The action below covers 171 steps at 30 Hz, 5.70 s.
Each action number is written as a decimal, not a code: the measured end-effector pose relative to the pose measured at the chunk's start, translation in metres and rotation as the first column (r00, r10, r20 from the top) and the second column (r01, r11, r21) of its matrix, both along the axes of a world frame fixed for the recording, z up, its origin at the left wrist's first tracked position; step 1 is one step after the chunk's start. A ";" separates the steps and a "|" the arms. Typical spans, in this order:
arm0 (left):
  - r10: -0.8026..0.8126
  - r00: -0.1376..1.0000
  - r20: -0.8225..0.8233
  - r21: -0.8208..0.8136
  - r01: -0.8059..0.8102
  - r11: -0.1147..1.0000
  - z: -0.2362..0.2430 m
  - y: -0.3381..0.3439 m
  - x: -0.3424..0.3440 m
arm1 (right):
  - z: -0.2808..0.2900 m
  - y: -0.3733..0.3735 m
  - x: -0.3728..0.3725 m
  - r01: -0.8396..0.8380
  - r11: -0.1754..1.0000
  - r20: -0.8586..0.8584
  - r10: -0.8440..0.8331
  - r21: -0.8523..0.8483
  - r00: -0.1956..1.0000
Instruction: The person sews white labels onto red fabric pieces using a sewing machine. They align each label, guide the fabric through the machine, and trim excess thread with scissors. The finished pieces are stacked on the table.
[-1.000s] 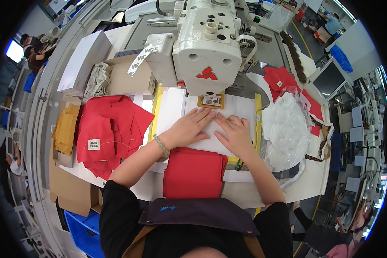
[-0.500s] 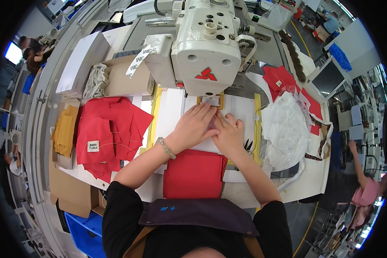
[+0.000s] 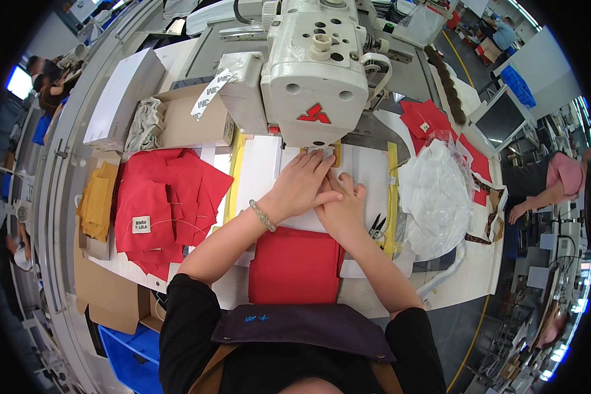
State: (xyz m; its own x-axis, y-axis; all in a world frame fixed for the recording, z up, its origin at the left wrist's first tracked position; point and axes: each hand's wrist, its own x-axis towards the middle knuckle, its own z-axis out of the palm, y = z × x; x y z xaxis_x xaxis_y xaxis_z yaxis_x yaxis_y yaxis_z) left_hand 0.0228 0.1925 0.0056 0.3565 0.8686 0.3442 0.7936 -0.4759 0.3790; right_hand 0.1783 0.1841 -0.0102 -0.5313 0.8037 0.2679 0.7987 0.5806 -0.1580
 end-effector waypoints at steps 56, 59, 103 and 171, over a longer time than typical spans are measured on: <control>-0.256 0.964 0.069 -0.175 0.264 0.948 0.023 -0.083 0.016 | 0.043 -0.062 0.073 0.161 0.978 -0.155 -0.181 -0.132 0.971; -0.235 0.969 0.081 -0.162 0.246 0.956 0.022 -0.084 0.017 | 0.047 -0.065 0.074 0.168 0.976 -0.150 -0.188 -0.140 0.971; -0.330 0.858 -0.394 0.346 0.471 0.811 -0.002 -0.009 0.019 | 0.027 0.016 0.129 -0.266 0.794 -0.695 -0.254 -0.547 0.672; 0.024 0.989 0.149 0.106 -0.040 0.994 -0.013 -0.026 -0.082 | 0.007 0.055 0.060 -0.372 0.904 -0.423 0.260 -0.208 0.868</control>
